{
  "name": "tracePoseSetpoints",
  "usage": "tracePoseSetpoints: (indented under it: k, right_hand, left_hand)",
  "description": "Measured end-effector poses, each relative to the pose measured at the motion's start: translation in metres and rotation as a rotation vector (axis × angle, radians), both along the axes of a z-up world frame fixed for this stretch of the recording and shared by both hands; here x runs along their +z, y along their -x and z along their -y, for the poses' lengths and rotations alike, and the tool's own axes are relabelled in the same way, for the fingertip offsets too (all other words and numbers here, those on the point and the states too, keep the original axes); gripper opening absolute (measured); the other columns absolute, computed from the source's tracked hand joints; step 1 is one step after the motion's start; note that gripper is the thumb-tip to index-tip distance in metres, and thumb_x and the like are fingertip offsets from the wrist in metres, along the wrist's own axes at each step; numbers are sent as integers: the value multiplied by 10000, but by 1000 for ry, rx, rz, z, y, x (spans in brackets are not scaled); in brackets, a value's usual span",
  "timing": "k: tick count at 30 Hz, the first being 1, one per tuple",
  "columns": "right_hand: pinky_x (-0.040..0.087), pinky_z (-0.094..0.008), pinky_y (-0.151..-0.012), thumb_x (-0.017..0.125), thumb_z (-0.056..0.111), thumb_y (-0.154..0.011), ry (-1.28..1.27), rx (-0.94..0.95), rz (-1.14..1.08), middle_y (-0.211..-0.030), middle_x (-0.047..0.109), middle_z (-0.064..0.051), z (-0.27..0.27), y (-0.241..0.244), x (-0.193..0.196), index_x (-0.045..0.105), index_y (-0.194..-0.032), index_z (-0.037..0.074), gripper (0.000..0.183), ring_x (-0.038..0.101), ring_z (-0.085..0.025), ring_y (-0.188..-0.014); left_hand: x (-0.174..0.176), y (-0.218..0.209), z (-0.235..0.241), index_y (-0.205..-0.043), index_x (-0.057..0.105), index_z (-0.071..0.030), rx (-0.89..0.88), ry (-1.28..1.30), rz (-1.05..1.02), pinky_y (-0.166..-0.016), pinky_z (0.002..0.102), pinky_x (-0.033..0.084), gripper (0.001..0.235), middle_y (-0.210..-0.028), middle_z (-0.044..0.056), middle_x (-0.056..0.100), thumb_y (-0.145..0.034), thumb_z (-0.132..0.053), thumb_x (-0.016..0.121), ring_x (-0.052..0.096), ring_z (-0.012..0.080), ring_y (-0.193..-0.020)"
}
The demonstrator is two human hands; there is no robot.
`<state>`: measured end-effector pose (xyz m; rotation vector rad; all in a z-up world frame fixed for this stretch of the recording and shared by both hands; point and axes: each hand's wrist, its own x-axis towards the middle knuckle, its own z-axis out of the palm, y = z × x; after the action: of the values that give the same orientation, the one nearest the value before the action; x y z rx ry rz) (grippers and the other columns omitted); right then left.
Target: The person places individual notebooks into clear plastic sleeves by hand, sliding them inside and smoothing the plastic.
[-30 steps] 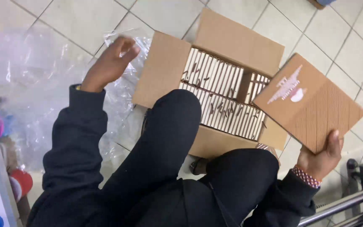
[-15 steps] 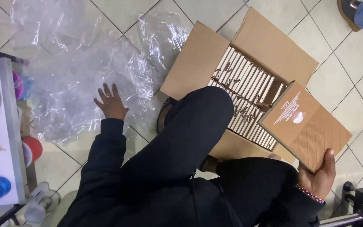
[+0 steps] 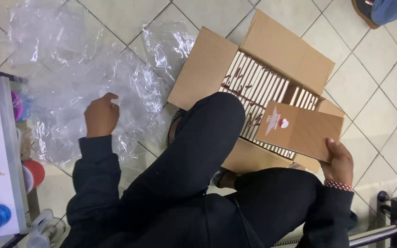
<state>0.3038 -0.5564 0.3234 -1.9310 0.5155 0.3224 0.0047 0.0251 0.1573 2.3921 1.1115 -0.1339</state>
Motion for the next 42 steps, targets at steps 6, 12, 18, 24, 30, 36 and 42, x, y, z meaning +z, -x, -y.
tracePoseSetpoints:
  k: [6, 12, 18, 24, 30, 36, 42]
  right_hand:
    - [570, -424, -903, 604, 339, -1103, -200, 84, -59, -1111, 569, -34, 28, -37, -50, 564, -1012, 102, 257, 577, -194, -1168]
    - [435, -537, -1091, 677, 319, -964, 318, 219, 18, -1540, 394, -278, -26, -9, 4, 280, -1535, 8, 762, 432, -378, -1416]
    - [329, -519, -1274, 686, 303, -883, -248, 798, 572, -1628, 372, -183, -138, 76, 79, 289, -1549, 114, 798, 351, -332, -1555]
    - [495, -491, -1189, 752, 118, -881, -430, 890, 434, -1222, 709, -219, -218, 100, 105, 410, -1449, -8, 675, 680, -306, -1252]
    - [645, -311, -578, 702, 47, -953, -558, 367, 308, -923, 711, -229, -180, 52, 74, 591, -1121, -3, 207, 752, -273, -702]
    - [488, -200, -590, 741, 115, -965, -600, 263, 237, -946, 700, -20, -159, 33, 81, 661, -996, 152, 94, 642, -115, -736]
    - [598, -228, -673, 705, 16, -984, -788, 252, 234, -959, 711, -84, -148, 27, 72, 681, -1021, 72, 71, 680, -165, -763]
  left_hand:
    - [169, -13, 17, -1175, 735, -100, -19, -42, 468, -741, 442, 444, 306, -804, 83, 645, -980, -34, 508, 591, 287, -774]
    - [235, -31, 58, -1113, 679, 58, 153, 240, 1060, -762, 348, 636, 225, -946, 146, 644, -993, 46, 489, 635, 228, -806]
    - [247, -64, 96, -1080, 625, -49, 50, 932, 1520, -612, 304, 649, 109, -851, 80, 663, -989, -31, 569, 671, 166, -695]
    - [237, -78, 81, -1369, 476, -28, -277, 1344, 1133, -804, 501, 709, 434, -1324, 182, 597, -1015, -215, 645, 739, 385, -1032]
    - [80, -68, 32, -1590, 52, 104, -302, 495, 455, -1180, 806, 113, 1119, -1556, 530, 196, -863, -249, 826, 154, 716, -1446]
    - [-161, -8, 48, -1678, -76, -225, -247, -227, -317, -1179, 756, 120, 1731, -1736, 136, -160, -378, -555, 1020, -78, 447, -1585]
    - [-175, -28, 56, -1662, 259, -215, -273, -359, -71, -1198, 616, 205, 1067, -1738, 112, 201, -763, -79, 818, 166, 337, -1590]
